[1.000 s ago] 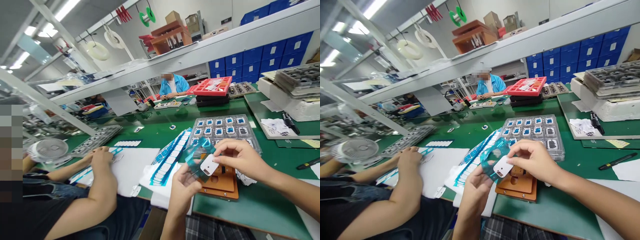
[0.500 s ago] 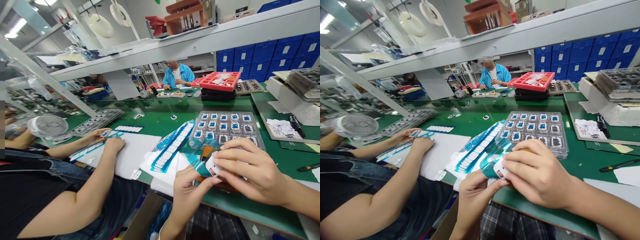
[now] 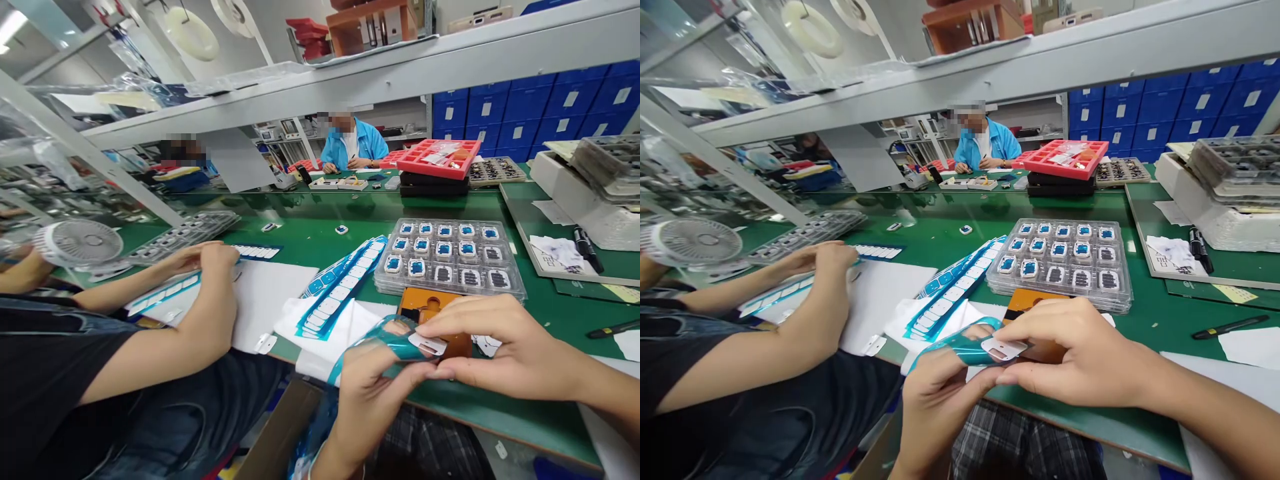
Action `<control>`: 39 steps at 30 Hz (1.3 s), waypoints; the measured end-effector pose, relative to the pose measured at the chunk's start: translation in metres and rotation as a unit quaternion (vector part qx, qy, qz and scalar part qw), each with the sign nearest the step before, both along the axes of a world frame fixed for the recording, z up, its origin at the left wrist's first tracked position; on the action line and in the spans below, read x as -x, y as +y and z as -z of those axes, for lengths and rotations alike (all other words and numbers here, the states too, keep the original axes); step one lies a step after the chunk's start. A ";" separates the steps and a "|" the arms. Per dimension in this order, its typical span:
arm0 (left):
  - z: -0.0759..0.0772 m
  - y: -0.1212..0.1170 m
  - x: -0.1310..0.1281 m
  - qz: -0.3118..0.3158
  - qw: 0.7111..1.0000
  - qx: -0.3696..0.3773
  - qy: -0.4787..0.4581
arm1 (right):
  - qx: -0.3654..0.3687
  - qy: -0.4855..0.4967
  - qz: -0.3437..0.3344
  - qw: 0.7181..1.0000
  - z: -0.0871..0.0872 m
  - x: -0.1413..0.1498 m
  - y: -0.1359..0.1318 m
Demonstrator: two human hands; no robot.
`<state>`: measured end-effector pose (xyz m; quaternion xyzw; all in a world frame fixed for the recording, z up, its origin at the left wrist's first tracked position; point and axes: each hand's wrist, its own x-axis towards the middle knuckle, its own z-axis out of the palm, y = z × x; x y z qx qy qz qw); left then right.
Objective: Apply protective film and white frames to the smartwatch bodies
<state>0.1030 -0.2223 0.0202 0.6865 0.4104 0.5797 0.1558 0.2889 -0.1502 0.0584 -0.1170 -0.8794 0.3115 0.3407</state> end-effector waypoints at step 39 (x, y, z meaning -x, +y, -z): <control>0.011 0.000 0.005 -0.029 0.999 0.015 0.021 | 0.110 0.066 0.128 0.983 0.008 0.002 0.021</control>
